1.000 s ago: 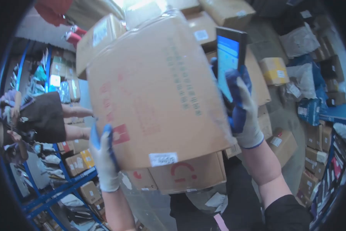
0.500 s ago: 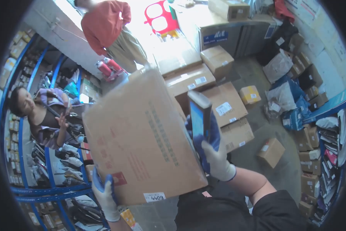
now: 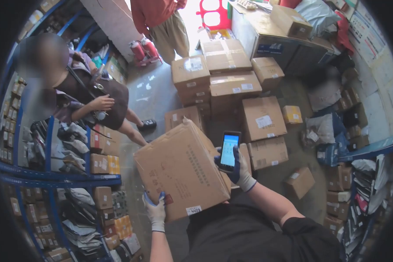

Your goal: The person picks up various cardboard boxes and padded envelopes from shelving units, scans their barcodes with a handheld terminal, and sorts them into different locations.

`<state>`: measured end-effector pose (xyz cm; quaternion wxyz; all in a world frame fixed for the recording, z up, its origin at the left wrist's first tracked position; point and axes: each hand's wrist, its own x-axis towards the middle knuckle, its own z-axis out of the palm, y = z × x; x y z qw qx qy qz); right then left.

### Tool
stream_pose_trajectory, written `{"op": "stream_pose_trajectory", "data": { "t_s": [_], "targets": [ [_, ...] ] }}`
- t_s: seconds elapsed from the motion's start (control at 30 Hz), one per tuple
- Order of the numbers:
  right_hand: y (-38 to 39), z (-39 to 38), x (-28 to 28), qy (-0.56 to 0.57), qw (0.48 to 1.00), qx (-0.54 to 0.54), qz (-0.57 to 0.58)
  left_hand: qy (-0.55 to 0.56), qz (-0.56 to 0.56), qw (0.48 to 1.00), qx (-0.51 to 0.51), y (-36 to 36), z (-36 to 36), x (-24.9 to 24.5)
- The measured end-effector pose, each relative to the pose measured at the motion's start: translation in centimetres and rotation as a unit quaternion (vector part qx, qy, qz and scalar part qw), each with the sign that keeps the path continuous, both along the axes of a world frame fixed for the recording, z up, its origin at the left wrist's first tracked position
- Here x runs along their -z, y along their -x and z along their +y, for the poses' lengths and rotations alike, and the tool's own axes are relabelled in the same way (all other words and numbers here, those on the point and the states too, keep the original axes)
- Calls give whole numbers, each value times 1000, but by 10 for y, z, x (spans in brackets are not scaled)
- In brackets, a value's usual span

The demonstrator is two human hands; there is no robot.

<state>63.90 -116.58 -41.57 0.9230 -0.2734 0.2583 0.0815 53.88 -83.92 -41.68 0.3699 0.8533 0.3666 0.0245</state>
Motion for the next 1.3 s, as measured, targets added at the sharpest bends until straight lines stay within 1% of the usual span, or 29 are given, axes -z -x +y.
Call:
{"op": "stream_pose_trajectory", "data": {
  "t_s": [0.03, 0.07, 0.13, 0.17, 0.2, 0.27, 0.37, 0.47, 0.57, 0.67, 0.77, 0.83, 0.87, 0.93, 0.97, 1.03, 1.07, 1.13, 1.17, 1.23, 1.27, 1.3],
  "targets": [
    [1, -6, -4, -40, 999, -9, -8, 2, -14, 1000, 5, 0, -4, 0],
    [1, -14, -9, -56, 998, -7, -15, 7, -22, 1000, 12, -3, -9, -3],
    [2, -29, -19, -134, 989, -43, -52, 1, 16, 999, 36, -4, -17, -16],
    [2, -35, -26, -151, 985, -49, -66, 1, 22, 999, 45, -6, -20, -22],
    [4, -40, -31, -158, 981, -67, -86, 26, 35, 998, 42, -6, -23, -28],
    [5, -51, -44, -162, 975, -92, -123, 66, 49, 996, 40, -10, -29, -37],
    [9, -60, -59, -167, 964, -123, -169, 100, 47, 993, 33, -8, -34, -35],
    [15, -64, -67, -163, 963, -133, -169, 93, -3, 995, 18, -5, -28, -22],
    [19, -67, -75, -155, 958, -153, -184, 117, -26, 992, 28, -8, -26, -18],
    [30, -69, -82, -160, 963, -159, -151, 118, -25, 992, 25, -5, -23, -9],
    [38, -68, -91, -108, 967, -185, -134, 87, -10, 995, 48, -4, -29, -20],
    [43, -62, -104, -23, 982, -168, -87, -1, -46, 993, 105, 0, -30, -18],
    [44, -60, -109, -2, 984, -162, -75, -24, -55, 991, 120, 0, -31, -17],
    [45, -56, -113, 31, 988, -146, -49, -123, -77, 971, 191, 3, -32, -16],
    [45, -55, -115, 40, 988, -142, -44, -148, -84, 963, 209, 2, -34, -18],
    [45, -51, -116, 38, 990, -133, -9, -184, -110, 934, 286, 3, -38, -28],
    [45, -51, -117, 39, 990, -132, 0, -193, -117, 926, 304, 5, -41, -33],
    [45, -51, -121, 76, 985, -152, 4, -203, -84, 871, 440, 12, -50, -41],
    [44, -51, -122, 86, 984, -158, 5, -205, -76, 854, 472, 15, -54, -43],
    [42, -50, -121, 60, 989, -133, 18, -225, -55, 806, 545, 20, -60, -42],
    [43, -50, -119, 53, 990, -130, 23, -228, -46, 794, 561, 21, -61, -42],
    [44, -52, -118, 4, 991, -135, 23, -237, -59, 785, 569, 18, -61, -40]
  ]
}}
